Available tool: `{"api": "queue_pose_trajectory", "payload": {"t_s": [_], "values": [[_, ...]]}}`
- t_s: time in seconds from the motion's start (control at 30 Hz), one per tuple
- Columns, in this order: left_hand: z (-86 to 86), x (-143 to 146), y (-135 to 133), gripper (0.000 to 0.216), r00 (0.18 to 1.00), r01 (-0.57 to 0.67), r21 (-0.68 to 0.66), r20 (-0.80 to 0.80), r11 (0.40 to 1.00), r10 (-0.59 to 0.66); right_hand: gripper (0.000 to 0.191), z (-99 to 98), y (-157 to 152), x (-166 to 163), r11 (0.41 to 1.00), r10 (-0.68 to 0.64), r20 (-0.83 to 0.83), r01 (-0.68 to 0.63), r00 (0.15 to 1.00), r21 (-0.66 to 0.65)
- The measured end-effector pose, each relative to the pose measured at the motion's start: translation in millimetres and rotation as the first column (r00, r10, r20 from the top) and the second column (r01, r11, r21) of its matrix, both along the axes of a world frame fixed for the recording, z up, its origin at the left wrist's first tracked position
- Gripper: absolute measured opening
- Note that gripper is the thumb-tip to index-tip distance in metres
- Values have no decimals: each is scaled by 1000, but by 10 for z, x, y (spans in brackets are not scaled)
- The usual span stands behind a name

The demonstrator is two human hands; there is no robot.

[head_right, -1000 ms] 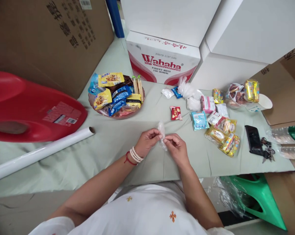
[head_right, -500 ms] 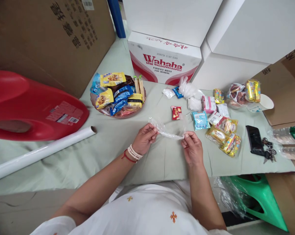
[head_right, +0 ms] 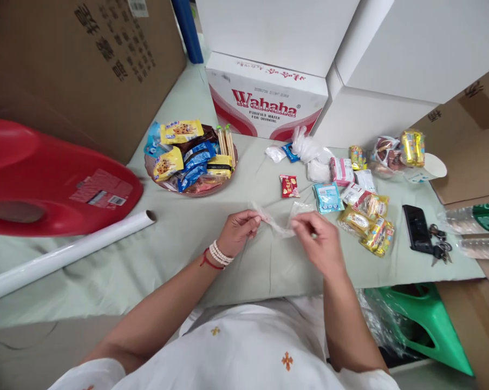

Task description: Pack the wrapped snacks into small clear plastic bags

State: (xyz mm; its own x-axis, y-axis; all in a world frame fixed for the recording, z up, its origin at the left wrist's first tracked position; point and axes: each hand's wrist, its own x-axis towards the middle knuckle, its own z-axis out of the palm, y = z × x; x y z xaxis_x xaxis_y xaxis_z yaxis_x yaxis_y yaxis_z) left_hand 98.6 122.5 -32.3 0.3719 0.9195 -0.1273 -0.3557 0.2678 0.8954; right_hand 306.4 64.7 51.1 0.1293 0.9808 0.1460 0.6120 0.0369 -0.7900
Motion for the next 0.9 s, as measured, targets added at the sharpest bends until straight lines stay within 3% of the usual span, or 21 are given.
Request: {"api": "queue_pose_trajectory", "payload": {"t_s": [0.1, 0.17, 0.27, 0.43, 0.53, 0.63, 0.73, 0.9], "values": [[9, 0, -11, 40, 994, 6, 50, -110, 999, -1, 23, -138, 258, -321, 976, 194, 14, -195, 981, 96], [12, -4, -4, 37, 990, -19, 59, -141, 998, 27, 18, -247, 373, -423, 975, 207, -42, -203, 977, 90], [4, -11, 25, 28, 991, -71, 41, -112, 997, 75, 20, -324, 425, -393, 995, 97, -257, -98, 961, 11], [21, -33, 103, 19, 975, -215, -112, 34, 970, 220, 28, -265, 391, -227, 994, -100, -554, 56, 827, -95], [63, -65, 147, 26, 951, -249, -235, 122, 939, 283, 32, -223, 380, -229, 987, -160, -630, 104, 760, -125], [96, -70, 136, 43, 944, -196, -296, 200, 935, 262, 33, -215, 365, -349, 982, -187, -668, 151, 720, -112], [91, -24, 72, 53, 958, -129, -271, 213, 954, 190, 33, -236, 313, -570, 980, -190, -644, 185, 741, -76], [29, 29, 17, 47, 978, -147, -254, 107, 956, 178, 24, -266, 168, -866, 990, -94, -572, 138, 815, 32]]}}
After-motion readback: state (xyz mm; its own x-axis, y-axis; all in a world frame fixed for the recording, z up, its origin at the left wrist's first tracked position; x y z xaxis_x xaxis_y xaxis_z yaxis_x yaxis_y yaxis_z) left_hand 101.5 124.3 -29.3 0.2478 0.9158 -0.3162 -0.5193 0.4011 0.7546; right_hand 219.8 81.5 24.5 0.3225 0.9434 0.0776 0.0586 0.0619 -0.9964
